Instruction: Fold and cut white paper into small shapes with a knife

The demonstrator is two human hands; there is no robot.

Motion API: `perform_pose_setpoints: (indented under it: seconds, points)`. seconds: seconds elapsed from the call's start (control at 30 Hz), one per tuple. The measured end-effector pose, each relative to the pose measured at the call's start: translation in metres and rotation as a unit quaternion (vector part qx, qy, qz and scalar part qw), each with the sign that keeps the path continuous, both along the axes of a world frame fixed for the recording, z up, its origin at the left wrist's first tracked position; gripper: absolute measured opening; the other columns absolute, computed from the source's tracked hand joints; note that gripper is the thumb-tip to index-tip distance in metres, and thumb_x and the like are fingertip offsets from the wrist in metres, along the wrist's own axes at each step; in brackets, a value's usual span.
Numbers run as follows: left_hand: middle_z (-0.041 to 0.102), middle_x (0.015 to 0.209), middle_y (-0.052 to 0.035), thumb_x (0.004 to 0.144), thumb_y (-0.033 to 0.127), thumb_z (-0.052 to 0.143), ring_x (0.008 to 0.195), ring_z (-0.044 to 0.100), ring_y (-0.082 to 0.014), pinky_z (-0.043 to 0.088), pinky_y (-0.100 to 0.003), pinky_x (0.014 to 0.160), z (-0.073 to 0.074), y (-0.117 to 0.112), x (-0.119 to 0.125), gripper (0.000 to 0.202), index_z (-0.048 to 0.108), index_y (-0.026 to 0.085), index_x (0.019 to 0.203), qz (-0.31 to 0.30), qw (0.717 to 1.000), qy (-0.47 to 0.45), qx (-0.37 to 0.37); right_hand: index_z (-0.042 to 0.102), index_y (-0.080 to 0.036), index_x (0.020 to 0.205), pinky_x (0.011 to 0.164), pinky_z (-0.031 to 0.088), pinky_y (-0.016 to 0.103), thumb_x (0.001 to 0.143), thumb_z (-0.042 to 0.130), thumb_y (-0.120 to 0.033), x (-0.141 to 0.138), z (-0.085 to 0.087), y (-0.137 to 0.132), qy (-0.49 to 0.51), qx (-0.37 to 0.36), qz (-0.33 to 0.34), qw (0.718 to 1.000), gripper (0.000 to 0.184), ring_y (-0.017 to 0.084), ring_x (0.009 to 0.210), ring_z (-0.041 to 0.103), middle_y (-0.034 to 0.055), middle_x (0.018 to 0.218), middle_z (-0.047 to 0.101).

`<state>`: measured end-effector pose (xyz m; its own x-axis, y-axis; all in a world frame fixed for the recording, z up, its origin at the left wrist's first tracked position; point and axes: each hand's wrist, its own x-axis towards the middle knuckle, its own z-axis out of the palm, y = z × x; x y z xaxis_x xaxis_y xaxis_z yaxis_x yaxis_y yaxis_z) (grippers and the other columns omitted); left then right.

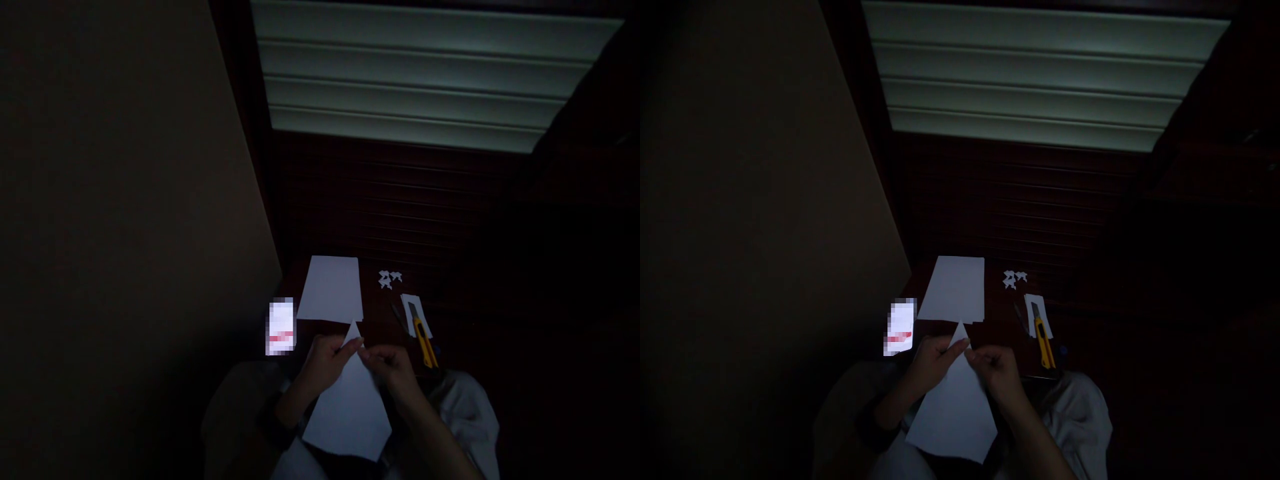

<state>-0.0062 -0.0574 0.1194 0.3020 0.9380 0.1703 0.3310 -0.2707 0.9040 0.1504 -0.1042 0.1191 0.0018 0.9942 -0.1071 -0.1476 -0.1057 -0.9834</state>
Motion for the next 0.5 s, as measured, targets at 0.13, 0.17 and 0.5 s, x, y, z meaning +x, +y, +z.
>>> perform_pose_setpoints:
  seconds: [0.13, 0.17, 0.5]
  points:
    - [0.036, 0.047, 0.0052, 0.082, 0.048, 0.053, 0.046, 0.033, -0.0071, 0.023, -0.020, 0.044, -0.0038, 0.0011, 0.0002, 0.048, 0.049, 0.014, 0.048, -0.003, 1.000, -0.012, -0.018, 0.069, -0.011, 0.064, 0.049, 0.035, 0.022, 0.072, 0.069, -0.045, 0.0004, -0.0024, -0.0007, -0.015, -0.011, -0.006, 1.000, 0.035, 0.011, 0.050, 0.047, 0.0012, 0.056, 0.060]
    - [0.036, 0.047, 0.0052, 0.082, 0.048, 0.053, 0.046, 0.032, -0.0071, 0.023, -0.020, 0.043, -0.0053, 0.0013, 0.0003, 0.048, 0.049, 0.014, 0.049, -0.004, 1.000, -0.017, -0.024, 0.068, -0.011, 0.063, 0.049, 0.034, 0.022, 0.071, 0.070, -0.046, 0.0003, -0.0023, -0.0012, -0.019, -0.015, -0.006, 1.000, 0.035, 0.010, 0.050, 0.046, 0.0009, 0.055, 0.059]
    - [0.035, 0.049, 0.0052, 0.084, 0.048, 0.051, 0.047, 0.033, -0.0069, 0.023, -0.019, 0.044, -0.0054, 0.0011, 0.0008, 0.049, 0.048, 0.014, 0.049, -0.012, 0.999, -0.006, -0.031, 0.061, -0.012, 0.059, 0.046, 0.029, 0.021, 0.075, 0.066, -0.046, 0.0026, -0.0097, -0.0010, -0.081, 0.012, -0.002, 0.997, 0.038, 0.008, 0.048, 0.038, -0.0025, 0.051, 0.049]
